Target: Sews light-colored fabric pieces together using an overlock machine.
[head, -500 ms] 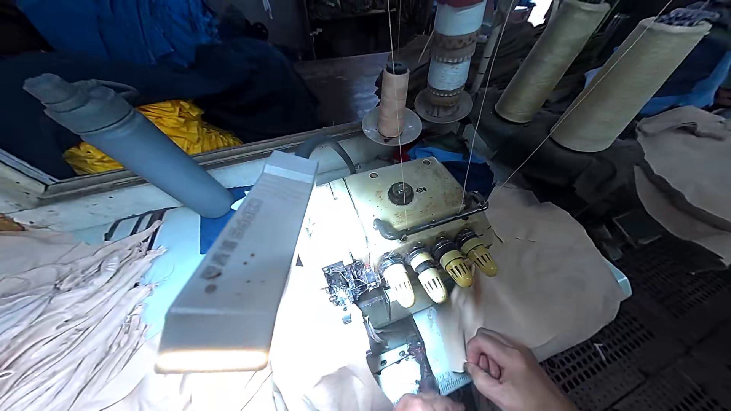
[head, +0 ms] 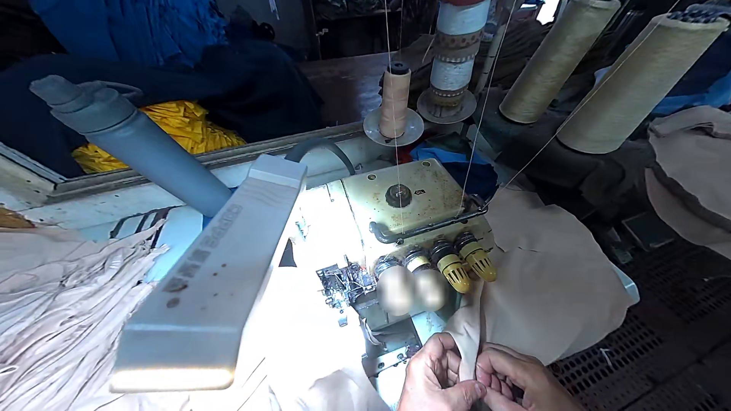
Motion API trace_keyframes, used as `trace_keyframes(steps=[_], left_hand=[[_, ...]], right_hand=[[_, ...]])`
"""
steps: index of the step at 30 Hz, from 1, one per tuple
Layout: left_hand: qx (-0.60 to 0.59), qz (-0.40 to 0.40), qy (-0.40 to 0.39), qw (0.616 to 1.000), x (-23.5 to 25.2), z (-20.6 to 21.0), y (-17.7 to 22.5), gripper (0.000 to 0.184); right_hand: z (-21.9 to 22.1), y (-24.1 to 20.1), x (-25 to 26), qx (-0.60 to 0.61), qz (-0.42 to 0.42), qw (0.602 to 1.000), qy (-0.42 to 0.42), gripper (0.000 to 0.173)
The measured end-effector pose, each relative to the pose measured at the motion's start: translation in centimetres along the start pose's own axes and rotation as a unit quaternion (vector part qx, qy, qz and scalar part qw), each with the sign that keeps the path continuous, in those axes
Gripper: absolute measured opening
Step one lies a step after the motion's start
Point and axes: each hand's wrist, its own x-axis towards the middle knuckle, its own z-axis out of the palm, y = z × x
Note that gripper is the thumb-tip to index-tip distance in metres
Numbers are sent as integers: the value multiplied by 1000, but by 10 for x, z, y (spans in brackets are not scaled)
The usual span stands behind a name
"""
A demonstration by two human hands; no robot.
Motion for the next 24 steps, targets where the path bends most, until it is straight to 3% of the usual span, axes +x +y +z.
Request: trace_keyframes(steps=[6,12,17,21,24], left_hand=[[-37,-19,23,999,-2,0,2,42],[-33,-14,45,998,-4,-1,1,43],[33,-9,105,994,-6,-15,-2,43],[115,11,60,991,-8,-15,-6,24],[185,22,45,981,-5,1,-5,34]], right_hand=[[-9,6,6,165,86,982,1,3],[-4,9,13,319,156,935,2,20],[-18,19,17,392,201,895,69,15],[-22,21,16,367,161,915,53,13],[-13,10,17,335,150,930,13,15]])
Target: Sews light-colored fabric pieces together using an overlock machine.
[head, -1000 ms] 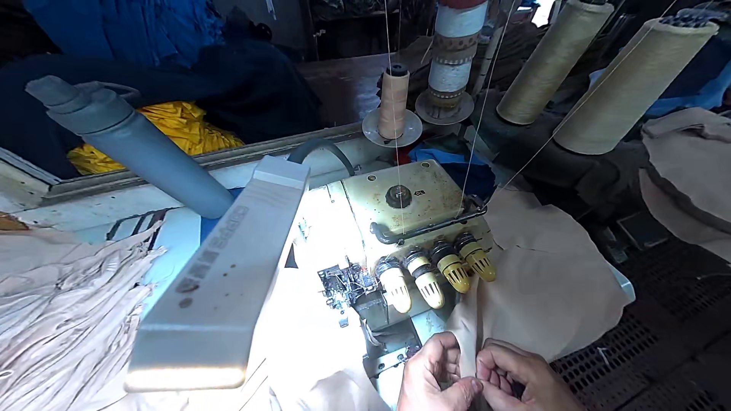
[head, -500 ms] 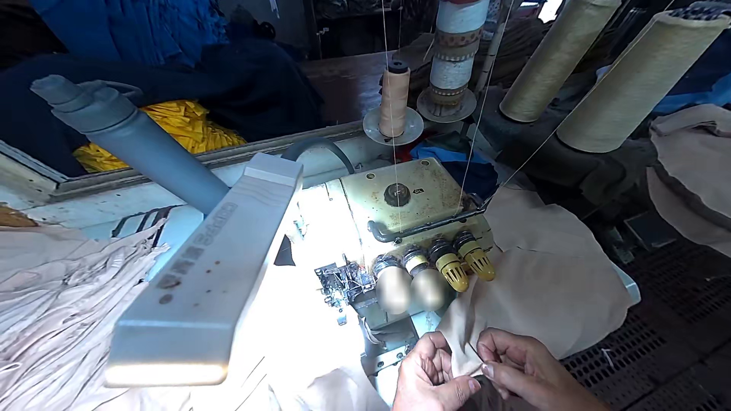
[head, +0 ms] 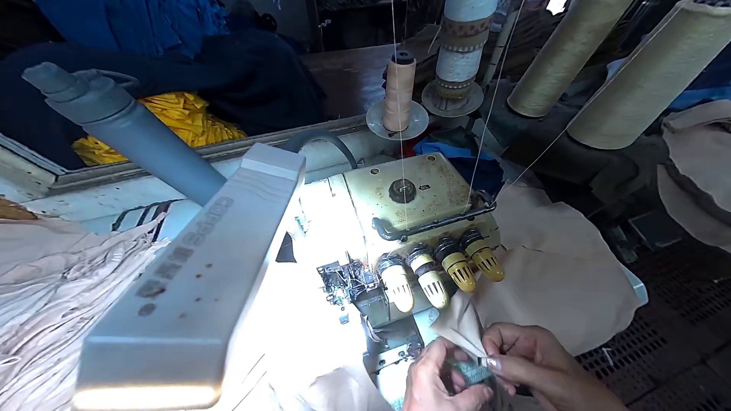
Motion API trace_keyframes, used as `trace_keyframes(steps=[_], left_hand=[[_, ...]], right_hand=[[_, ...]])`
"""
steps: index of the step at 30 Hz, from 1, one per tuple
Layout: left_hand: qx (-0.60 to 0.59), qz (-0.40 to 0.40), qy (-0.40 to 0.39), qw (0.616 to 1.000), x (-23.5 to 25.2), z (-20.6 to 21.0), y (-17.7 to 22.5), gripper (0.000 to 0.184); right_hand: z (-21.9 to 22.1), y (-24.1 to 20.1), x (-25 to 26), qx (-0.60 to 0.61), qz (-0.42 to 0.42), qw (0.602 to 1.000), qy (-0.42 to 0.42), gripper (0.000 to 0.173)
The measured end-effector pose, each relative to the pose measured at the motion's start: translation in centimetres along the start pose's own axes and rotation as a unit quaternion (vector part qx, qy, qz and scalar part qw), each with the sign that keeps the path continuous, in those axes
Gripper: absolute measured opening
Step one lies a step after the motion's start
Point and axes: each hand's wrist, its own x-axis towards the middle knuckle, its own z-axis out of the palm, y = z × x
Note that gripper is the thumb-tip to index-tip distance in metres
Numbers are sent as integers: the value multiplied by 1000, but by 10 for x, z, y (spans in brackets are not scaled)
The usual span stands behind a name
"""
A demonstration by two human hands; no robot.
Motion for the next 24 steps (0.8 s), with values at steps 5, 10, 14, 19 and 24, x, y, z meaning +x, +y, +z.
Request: trace_keyframes(steps=[5,10,14,19,24], left_hand=[[59,14,82,995,15,4,-1,13],[22,-10,89,996,12,3,-3,14],[37,-25,84,995,13,10,-3,66],[-22,-27,105,994,18,8,-7,13],[-124,-144,97,977,15,1,-1,22]], right_hand=[[5,-1,-3,-28,-3,1000,-6,18],[-1,-3,-1,96,11,995,40,16],[6,-1,-2,47,-8,998,-45,16],[1,-2,-1,2,-38,999,-3,16],[-59,-15,21,-233,-139,924,271,11]])
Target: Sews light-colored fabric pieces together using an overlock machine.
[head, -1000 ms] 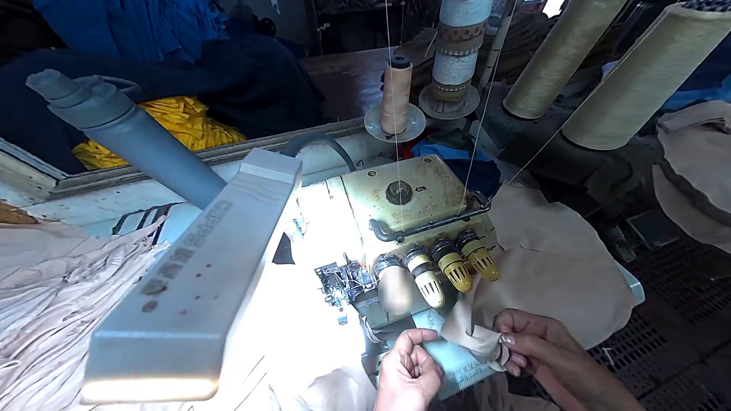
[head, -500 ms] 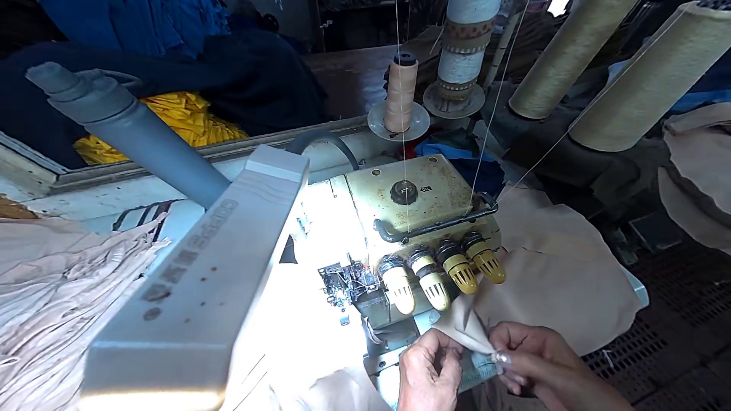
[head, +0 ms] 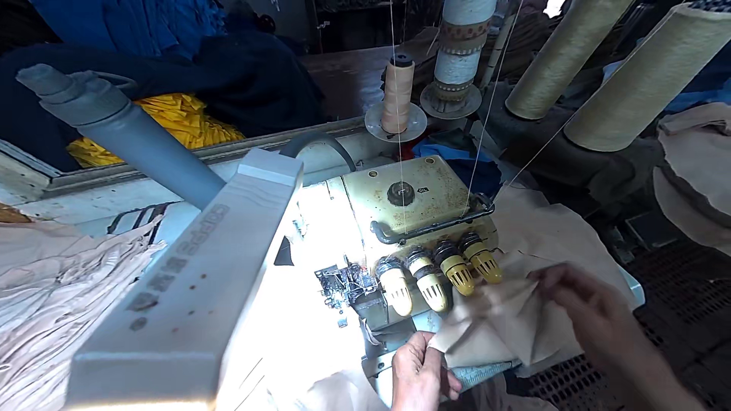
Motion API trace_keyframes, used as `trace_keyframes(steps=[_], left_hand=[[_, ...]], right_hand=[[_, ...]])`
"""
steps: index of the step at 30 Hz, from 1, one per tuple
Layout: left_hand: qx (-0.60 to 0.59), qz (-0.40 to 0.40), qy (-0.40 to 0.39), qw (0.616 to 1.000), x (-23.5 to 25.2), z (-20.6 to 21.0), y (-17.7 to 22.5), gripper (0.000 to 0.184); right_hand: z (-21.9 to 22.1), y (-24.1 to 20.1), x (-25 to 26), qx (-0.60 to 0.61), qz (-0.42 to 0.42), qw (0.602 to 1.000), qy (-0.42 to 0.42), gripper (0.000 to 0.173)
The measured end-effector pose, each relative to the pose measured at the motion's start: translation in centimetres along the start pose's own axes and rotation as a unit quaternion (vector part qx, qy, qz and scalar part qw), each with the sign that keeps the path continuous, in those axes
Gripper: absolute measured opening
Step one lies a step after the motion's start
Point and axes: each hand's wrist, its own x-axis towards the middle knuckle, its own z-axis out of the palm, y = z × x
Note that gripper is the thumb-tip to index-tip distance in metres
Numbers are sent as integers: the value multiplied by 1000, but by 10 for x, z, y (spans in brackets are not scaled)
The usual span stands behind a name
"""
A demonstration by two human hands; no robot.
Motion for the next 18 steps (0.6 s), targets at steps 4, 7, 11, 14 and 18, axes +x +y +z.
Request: trace_keyframes(steps=[4,7,11,14,18], left_hand=[[-81,-99,13,992,1,2,5,32],[-120,-132,16,984,3,-2,5,34],[-35,-82,-22,996,-14,-13,10,30],[190,101,-25,976,-39,-29,8,52],[309,389,19,868,-80,-48,26,58]], right_hand=[[-38,-26,49,-105,-3,983,153,24],[-77,-17,89,-110,-161,946,258,29],[-89,-31,81,-171,-320,886,288,16],[-22,-122,12,-199,-348,898,180,17],[50,-147,-57,-122,-471,870,-79,14]])
